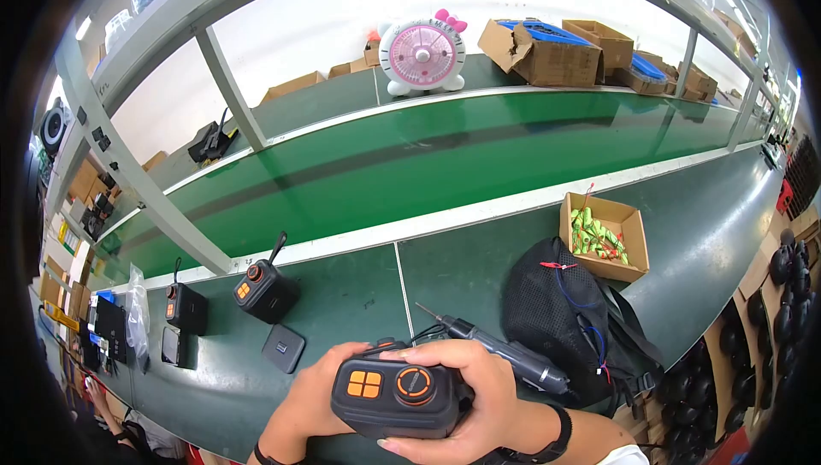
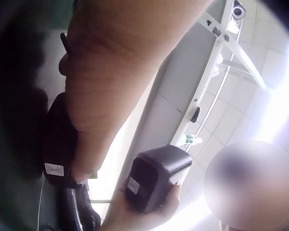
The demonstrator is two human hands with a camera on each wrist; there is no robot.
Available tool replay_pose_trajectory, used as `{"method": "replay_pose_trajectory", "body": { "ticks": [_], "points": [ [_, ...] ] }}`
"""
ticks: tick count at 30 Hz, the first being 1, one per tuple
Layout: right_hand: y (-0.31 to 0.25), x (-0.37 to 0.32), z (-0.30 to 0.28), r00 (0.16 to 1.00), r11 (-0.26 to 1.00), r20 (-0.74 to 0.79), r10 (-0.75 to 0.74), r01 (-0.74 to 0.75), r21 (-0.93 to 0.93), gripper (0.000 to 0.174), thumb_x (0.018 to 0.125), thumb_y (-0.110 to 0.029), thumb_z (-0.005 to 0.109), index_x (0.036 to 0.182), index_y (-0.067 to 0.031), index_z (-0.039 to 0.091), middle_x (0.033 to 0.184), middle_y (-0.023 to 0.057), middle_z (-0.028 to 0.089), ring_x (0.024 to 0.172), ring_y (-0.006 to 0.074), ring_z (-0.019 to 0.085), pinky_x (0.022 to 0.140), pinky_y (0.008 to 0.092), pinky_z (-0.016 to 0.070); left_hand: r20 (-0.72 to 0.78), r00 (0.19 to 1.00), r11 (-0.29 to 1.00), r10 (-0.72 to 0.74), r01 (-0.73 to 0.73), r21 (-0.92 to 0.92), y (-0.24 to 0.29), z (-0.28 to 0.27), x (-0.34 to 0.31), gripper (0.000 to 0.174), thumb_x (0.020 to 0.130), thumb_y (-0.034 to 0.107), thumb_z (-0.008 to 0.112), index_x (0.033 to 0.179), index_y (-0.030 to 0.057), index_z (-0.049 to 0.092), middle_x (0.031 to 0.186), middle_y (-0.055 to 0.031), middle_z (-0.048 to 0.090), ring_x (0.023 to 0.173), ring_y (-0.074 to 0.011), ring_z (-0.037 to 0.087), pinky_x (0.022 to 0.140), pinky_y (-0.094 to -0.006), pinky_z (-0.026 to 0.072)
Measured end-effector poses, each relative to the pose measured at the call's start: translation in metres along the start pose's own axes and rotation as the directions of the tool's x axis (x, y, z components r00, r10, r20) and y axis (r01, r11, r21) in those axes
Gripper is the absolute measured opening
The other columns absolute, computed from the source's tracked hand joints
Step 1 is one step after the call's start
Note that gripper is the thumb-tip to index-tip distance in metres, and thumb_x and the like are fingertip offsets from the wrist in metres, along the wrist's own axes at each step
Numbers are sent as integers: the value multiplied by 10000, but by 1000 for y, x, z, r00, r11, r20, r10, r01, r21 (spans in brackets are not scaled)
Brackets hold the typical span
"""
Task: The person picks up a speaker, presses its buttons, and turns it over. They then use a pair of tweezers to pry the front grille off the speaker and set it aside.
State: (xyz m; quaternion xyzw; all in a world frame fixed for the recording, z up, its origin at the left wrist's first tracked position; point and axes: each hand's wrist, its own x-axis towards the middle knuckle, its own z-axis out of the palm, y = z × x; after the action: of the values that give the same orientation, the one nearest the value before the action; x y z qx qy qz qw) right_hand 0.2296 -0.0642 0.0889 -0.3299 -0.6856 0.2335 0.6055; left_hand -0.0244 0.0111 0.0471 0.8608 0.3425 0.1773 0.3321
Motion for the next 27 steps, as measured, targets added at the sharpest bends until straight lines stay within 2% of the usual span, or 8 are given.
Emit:
{"method": "replay_pose_trajectory", "body": {
  "ticks": [3,5,9,12,15,19,24,27],
  "points": [
    [10,-3,0,994,997,103,28,-36,75,943,667,-99,998,1377,10,386,1282,326,650,1125,327,731,947,390,607,38,999,999,-27,26,21,-8,-11,0,1026,658,404,973,1484,100,445,1398,-140,619,1099,-370,715,847,-419,607],
    [16,-2,3,998,999,64,-7,4,42,907,640,-125,1014,1326,26,439,1258,312,662,1114,305,737,936,371,603,-17,998,995,67,-68,-74,-15,-14,-1,1021,656,430,980,1479,84,484,1378,-130,628,1088,-380,712,840,-402,596],
    [23,1,12,999,998,6,-50,50,45,752,672,-141,988,1280,12,572,1154,216,722,1106,338,756,919,381,617,-121,992,998,-31,26,-51,-17,-24,-9,978,654,511,974,1423,56,576,1284,-139,666,953,-298,715,751,-348,572],
    [26,-4,19,999,999,11,-37,37,29,725,675,-145,986,1264,1,588,1172,215,729,1049,309,768,895,369,619,-491,829,933,268,-350,-82,-23,-18,-14,852,684,636,924,1250,31,726,1049,-124,677,728,-134,558,593,-268,472],
    [26,-7,26,998,998,40,-55,55,-1,701,672,-162,982,1244,-6,608,1189,204,738,998,292,771,844,346,625,-516,748,870,416,-493,-14,-2,-7,-14,810,696,598,935,1245,38,734,1004,-109,636,725,-142,543,576,-266,452],
    [18,-6,26,985,990,161,-69,87,-111,830,582,-159,1027,1251,7,566,1175,258,718,1005,286,764,828,331,627,-597,710,885,374,-465,1,-1,6,-18,749,653,503,988,1234,90,757,1003,-91,552,730,-138,538,561,-245,436],
    [15,-7,28,971,983,233,-51,90,-160,790,587,-181,1018,1230,16,603,1130,232,738,1001,296,770,823,331,625,-529,744,857,409,-513,-58,13,0,-15,651,624,367,1010,1208,158,814,913,-1,394,654,-110,391,512,-242,322],
    [19,-9,31,980,995,196,-20,38,-90,792,596,-183,1011,1242,25,603,1124,229,743,1010,299,772,828,334,626,-524,748,874,408,-485,-12,7,4,-20,641,647,447,985,1173,122,816,892,-13,437,721,-135,432,568,-246,342]
  ]
}}
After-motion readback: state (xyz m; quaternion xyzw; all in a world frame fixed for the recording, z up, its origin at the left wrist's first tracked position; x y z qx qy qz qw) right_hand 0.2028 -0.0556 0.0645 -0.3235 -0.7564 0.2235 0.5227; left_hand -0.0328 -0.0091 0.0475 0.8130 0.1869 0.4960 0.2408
